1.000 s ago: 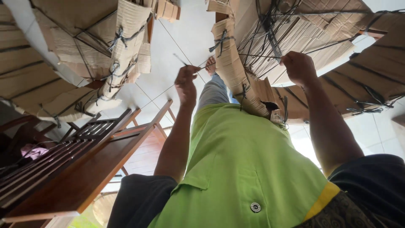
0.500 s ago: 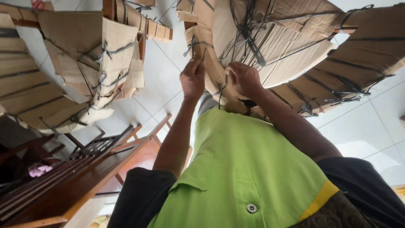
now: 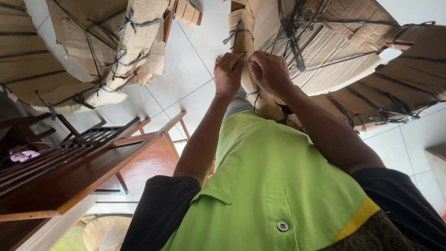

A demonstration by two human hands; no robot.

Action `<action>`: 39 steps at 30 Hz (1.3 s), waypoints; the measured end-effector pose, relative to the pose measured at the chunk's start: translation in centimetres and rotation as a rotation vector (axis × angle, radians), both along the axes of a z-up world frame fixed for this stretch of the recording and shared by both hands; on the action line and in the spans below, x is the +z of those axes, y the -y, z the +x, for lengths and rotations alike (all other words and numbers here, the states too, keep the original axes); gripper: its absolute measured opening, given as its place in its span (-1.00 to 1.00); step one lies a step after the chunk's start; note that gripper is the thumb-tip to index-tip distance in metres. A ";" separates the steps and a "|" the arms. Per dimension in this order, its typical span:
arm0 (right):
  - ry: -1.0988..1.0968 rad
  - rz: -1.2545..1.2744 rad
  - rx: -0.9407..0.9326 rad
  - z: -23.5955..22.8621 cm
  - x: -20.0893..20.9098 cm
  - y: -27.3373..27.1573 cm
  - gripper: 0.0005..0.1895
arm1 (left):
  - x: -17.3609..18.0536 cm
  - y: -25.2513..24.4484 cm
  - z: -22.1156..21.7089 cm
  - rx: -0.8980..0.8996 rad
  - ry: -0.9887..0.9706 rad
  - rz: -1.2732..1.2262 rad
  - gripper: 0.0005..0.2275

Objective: Wrapping a wooden chair with cardboard strips and securing them with string.

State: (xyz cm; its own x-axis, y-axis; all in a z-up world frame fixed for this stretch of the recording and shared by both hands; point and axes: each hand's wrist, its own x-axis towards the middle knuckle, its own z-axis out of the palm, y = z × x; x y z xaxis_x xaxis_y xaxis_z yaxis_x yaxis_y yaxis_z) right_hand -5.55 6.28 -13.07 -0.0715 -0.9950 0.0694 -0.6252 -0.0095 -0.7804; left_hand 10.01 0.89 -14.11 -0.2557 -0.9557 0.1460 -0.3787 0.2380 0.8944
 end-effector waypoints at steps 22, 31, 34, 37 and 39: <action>0.036 -0.059 -0.017 0.2 1.6 -0.2 -0.86 | 2.2 0.7 0.7 -0.196 -0.065 -0.100 -0.96; 0.072 0.009 -0.279 -1.8 4.1 0.6 -0.68 | 3.9 0.9 4.5 0.278 -0.468 0.212 -0.91; 0.251 0.103 0.029 0.1 7.3 1.3 -0.48 | 9.4 1.2 3.1 0.109 -0.446 0.407 -0.86; 0.379 0.097 0.366 2.4 8.0 1.2 -0.28 | 11.2 2.0 2.4 -0.068 -0.569 0.356 -0.86; 0.500 0.120 0.360 3.2 8.7 0.9 -0.77 | 11.7 2.8 2.4 0.120 -0.616 0.405 -0.91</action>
